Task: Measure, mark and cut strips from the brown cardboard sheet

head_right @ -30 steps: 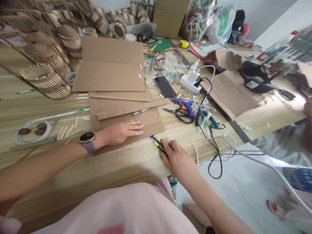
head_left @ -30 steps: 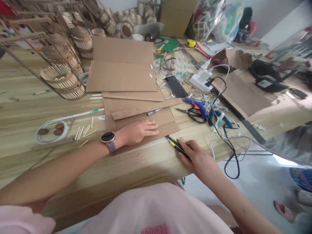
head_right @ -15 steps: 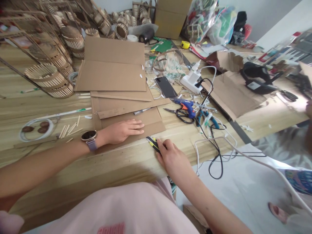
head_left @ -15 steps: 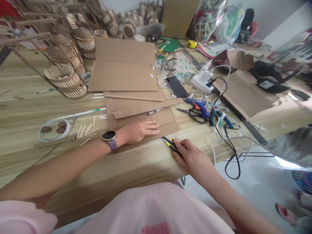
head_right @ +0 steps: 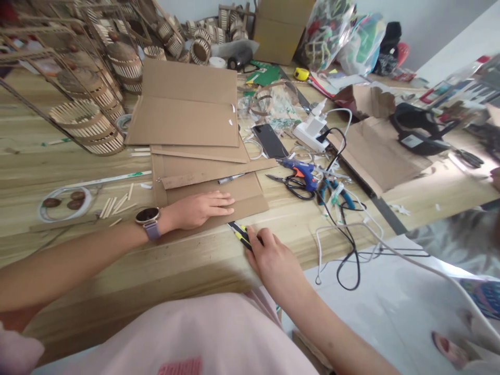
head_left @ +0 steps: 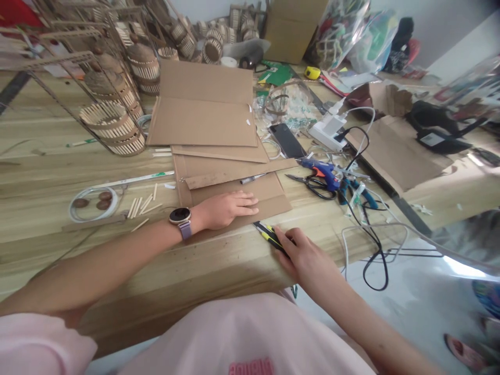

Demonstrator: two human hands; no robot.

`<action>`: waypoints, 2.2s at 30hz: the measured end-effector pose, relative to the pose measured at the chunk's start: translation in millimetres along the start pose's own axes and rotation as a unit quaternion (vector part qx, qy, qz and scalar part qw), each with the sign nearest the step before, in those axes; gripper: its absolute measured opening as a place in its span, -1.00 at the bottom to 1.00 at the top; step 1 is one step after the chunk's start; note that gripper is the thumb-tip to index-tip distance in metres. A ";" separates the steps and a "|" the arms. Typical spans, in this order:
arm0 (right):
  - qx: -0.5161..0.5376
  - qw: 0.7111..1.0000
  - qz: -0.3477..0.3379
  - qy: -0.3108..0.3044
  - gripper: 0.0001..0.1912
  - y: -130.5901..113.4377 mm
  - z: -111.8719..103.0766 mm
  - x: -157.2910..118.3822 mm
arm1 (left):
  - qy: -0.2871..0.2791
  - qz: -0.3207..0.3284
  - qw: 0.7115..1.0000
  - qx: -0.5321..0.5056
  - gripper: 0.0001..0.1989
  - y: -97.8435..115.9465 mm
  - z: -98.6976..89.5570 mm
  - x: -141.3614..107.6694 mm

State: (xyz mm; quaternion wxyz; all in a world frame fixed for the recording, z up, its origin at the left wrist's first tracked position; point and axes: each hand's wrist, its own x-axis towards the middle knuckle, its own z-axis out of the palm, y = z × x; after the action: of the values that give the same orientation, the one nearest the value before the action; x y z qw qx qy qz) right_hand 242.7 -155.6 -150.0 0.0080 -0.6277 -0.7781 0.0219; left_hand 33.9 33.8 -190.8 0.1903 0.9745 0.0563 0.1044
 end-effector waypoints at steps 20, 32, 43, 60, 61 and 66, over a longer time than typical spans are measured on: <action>0.066 0.993 -0.097 0.004 -0.54 -27.3 11.7 7.3 | -0.031 0.002 0.999 -0.008 -0.44 -1.8 -3.9 2.6; 0.061 0.988 -0.141 0.031 -0.56 -52.3 25.6 32.7 | -0.079 -0.041 0.996 0.013 -0.46 6.9 -11.2 6.8; 0.053 0.980 -0.189 0.037 -0.58 -63.2 29.9 40.8 | -0.074 -0.058 0.995 0.020 -0.48 11.0 -12.0 6.5; 0.004 0.940 -0.340 -0.005 -0.63 -47.8 7.3 66.7 | -0.069 -0.050 0.996 -0.011 -0.55 10.6 -12.7 6.2; 0.002 0.942 -0.335 0.003 -0.63 -46.0 7.5 66.3 | -0.065 -0.047 0.997 -0.012 -0.58 11.6 -14.3 6.4; 0.032 0.938 -0.342 0.049 -0.56 -33.8 7.3 59.0 | -0.060 -0.041 0.997 0.017 -0.53 18.7 -28.1 11.3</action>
State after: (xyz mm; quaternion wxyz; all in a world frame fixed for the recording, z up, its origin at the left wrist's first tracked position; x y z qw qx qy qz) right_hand 196.9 -105.3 -156.7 0.0733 -0.3232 -0.9434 0.0123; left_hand 39.9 28.4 -156.2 0.1808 0.9790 0.0868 0.0366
